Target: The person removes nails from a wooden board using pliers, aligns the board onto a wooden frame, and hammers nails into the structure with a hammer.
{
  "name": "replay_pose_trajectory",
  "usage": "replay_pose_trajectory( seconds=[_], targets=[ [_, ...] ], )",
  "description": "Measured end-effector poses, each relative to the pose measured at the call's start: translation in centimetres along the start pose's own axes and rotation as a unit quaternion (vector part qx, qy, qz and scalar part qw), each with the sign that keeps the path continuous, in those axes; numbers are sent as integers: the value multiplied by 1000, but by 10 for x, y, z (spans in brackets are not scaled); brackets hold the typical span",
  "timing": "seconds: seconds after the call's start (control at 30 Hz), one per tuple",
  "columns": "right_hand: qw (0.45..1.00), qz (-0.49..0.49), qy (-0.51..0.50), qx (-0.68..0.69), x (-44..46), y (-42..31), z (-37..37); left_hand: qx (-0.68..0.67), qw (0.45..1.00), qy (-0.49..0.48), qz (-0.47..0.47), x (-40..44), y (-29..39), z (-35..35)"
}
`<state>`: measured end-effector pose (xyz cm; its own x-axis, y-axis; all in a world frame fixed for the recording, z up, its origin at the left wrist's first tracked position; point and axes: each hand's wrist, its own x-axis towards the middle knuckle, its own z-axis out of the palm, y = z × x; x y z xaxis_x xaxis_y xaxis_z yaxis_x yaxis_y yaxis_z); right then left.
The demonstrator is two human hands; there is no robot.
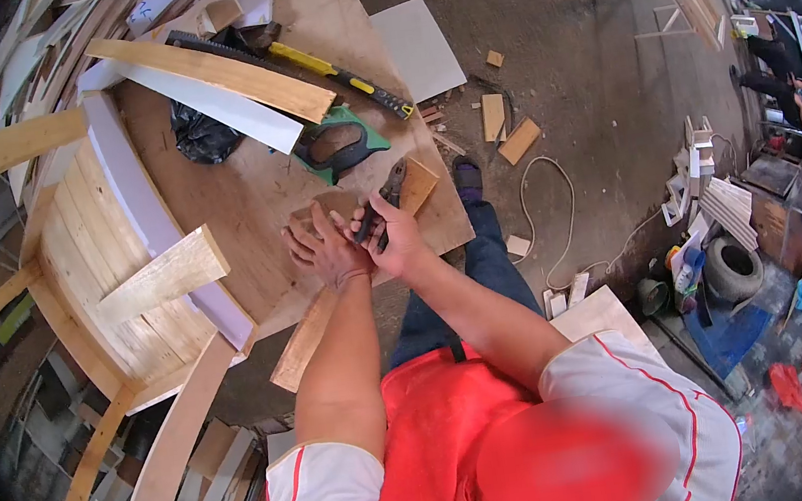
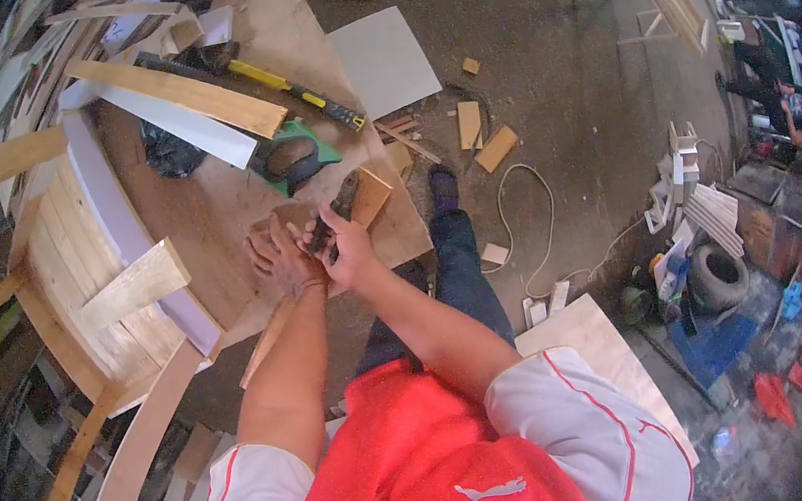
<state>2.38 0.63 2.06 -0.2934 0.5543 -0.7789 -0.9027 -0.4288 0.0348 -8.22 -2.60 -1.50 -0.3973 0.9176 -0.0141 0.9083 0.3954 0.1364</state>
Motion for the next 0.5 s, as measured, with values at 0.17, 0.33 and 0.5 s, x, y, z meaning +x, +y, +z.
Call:
replay_pose_trajectory(
  seconds=[0.17, 0.33, 0.5],
  targets=[
    [995, -62, 73, -19, 0, 13, 18, 30, 999, 30, 17, -1, -11, 15],
    [994, -79, 71, -14, 3, 16, 16, 39, 999, 8, 4, 0, -2, 3],
    [995, -48, 83, -11, -1, 8, 19, 37, 999, -16, 1, 2, -2, 2]
  ],
)
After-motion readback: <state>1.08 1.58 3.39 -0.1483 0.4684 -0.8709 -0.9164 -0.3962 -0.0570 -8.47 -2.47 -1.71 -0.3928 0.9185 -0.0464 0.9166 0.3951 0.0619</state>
